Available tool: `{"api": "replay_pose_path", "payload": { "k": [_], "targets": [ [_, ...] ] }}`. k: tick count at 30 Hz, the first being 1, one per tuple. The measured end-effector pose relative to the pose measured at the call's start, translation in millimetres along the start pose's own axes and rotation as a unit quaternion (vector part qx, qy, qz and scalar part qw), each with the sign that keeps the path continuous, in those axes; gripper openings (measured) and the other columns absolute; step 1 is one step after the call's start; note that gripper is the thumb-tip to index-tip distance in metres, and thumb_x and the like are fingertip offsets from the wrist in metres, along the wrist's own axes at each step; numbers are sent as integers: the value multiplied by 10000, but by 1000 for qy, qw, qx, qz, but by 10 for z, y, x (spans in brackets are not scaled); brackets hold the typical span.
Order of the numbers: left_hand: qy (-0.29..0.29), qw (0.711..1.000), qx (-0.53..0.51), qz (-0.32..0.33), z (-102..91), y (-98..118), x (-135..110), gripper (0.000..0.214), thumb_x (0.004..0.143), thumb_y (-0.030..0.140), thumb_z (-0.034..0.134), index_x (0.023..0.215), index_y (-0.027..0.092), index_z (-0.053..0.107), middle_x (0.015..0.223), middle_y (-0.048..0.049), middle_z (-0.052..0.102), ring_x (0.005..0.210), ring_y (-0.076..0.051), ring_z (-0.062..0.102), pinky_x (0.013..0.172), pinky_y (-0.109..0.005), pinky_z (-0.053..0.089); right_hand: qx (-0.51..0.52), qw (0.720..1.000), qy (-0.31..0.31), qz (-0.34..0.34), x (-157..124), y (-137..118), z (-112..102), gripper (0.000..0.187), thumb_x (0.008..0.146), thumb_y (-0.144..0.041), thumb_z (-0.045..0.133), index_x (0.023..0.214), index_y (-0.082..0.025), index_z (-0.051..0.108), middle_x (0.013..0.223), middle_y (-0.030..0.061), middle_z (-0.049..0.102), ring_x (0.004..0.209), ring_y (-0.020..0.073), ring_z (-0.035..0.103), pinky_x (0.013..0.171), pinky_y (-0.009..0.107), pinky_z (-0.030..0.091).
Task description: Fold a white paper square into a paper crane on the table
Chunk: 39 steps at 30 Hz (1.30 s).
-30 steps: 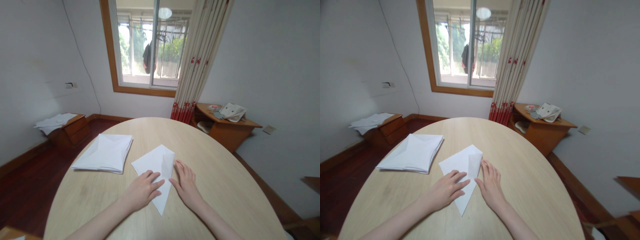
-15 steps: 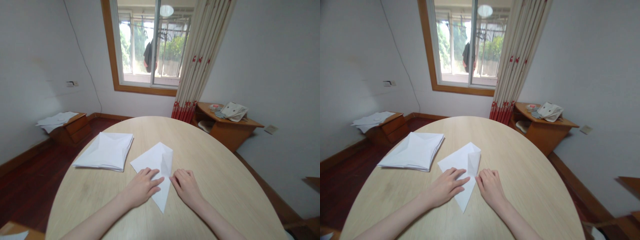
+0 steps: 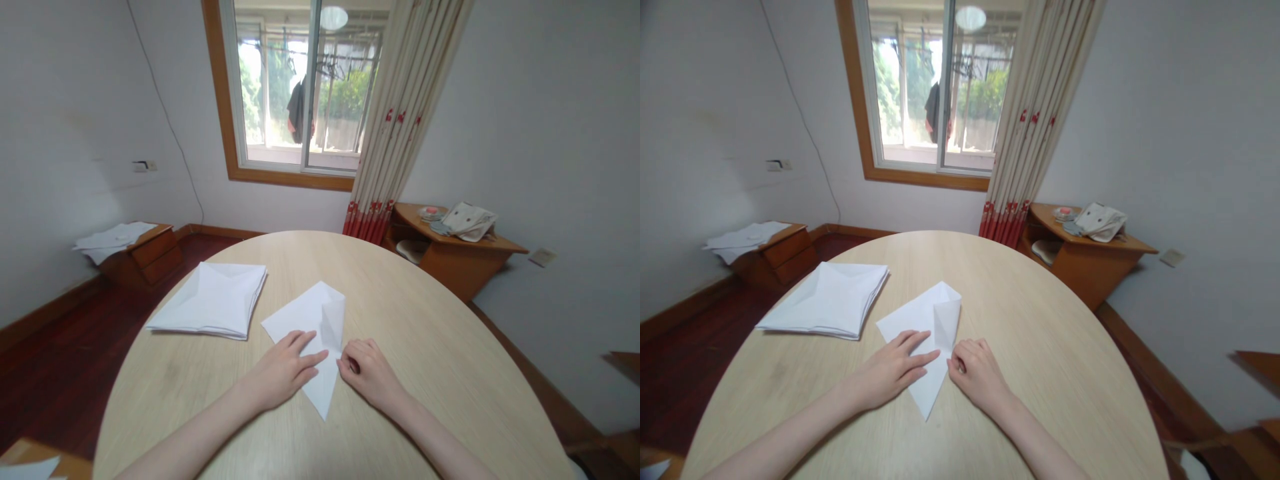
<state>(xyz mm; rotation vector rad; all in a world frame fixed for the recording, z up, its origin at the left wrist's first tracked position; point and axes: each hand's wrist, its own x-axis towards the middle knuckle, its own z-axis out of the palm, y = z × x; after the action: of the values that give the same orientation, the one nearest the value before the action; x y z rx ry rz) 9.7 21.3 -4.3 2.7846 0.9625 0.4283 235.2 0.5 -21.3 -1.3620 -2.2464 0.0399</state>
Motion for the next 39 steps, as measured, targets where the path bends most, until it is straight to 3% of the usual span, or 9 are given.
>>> {"api": "replay_pose_path", "payload": {
  "k": [18, 39],
  "targets": [
    [23, 1000, 5, 13, 54, -34, -9, 380, 972, 297, 479, 1351, 315, 504, 1443, -76, 444, 1257, -260, 427, 1033, -458, 412, 75, 994, -71, -44, -53, -183, -66, 227, 700, -44, 482, 584, -205, 373, 572, -72, 451, 562, 106, 464, 671, 264, 336],
    [-15, 1000, 10, -1, -25, 13, 2, 385, 970, 268, 482, 1354, 291, 503, 1454, -95, 422, 1273, -272, 412, 1046, -471, 402, 144, 980, -108, -87, -170, -422, -54, 217, 613, -62, 467, 574, -204, 306, 556, -82, 391, 566, 96, 401, 734, 269, 327]
  ]
}}
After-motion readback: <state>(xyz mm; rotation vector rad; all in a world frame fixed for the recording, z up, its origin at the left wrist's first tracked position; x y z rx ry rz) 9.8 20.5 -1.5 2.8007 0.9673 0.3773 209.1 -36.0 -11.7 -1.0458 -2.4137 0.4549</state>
